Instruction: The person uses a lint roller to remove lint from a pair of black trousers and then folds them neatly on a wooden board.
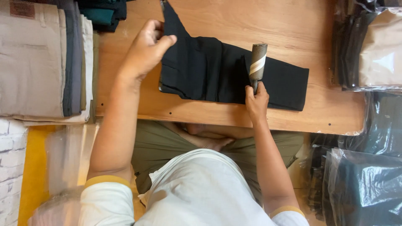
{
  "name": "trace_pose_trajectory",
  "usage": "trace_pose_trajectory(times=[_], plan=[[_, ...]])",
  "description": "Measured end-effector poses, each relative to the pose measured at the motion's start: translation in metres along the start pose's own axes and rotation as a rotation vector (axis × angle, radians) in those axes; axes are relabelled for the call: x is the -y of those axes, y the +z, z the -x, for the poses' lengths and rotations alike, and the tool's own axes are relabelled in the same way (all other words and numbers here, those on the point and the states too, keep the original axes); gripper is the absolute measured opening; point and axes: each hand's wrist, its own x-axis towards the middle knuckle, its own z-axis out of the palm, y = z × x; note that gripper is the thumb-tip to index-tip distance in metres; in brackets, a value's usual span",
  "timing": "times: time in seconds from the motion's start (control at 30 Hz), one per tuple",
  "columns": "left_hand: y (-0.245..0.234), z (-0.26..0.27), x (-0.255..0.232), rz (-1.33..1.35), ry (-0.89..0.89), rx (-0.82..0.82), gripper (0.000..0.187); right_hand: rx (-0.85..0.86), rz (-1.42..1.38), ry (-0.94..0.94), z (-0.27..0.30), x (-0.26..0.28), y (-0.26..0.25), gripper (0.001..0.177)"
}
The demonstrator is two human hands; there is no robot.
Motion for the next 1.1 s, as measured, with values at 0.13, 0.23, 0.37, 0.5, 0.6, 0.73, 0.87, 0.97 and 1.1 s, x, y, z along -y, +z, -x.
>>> trace_pose_trajectory(times=[0.13,0.23,0.37,0.5,0.6,0.73,0.87,0.97,1.1], plan=[[0.033,-0.007,-0.016,-0.038,0.024,-0.041,0.032,-0.02,-0.079,0.022,-0.003,-0.012,-0.002,0.013],[0.049,-0.009,-0.016,0.02,0.079,-0.048,0.028,0.022,-0.434,0.152,-0.006,-0.015,-0.003,0.007],[0.057,-0.008,-0.025,-0.035,0.021,-0.074,0.028,0.0,-0.486,0.206,-0.006,-0.013,-0.007,0.009],[0.053,-0.007,-0.024,-0.024,0.03,-0.103,0.029,0.0,-0.504,0.182,-0.008,-0.015,-0.006,0.008],[0.059,-0.007,-0.021,-0.064,0.077,-0.109,0.032,-0.022,-0.468,0.194,-0.008,-0.018,-0.005,0.008],[0.083,-0.012,-0.007,-0.097,-0.019,-0.041,0.029,-0.017,-0.489,0.211,-0.007,-0.017,-0.006,0.007],[0.12,-0.014,0.011,-0.216,0.021,-0.128,0.036,-0.015,-0.549,0.251,-0.008,-0.015,-0.01,0.006],[0.15,-0.017,0.026,-0.342,-0.005,-0.136,0.042,-0.018,-0.615,0.274,-0.011,-0.023,-0.012,0.007],[0.194,-0.014,0.069,-0.402,-0.086,-0.066,0.056,-0.126,-0.581,0.219,-0.019,-0.053,-0.004,0.01]])
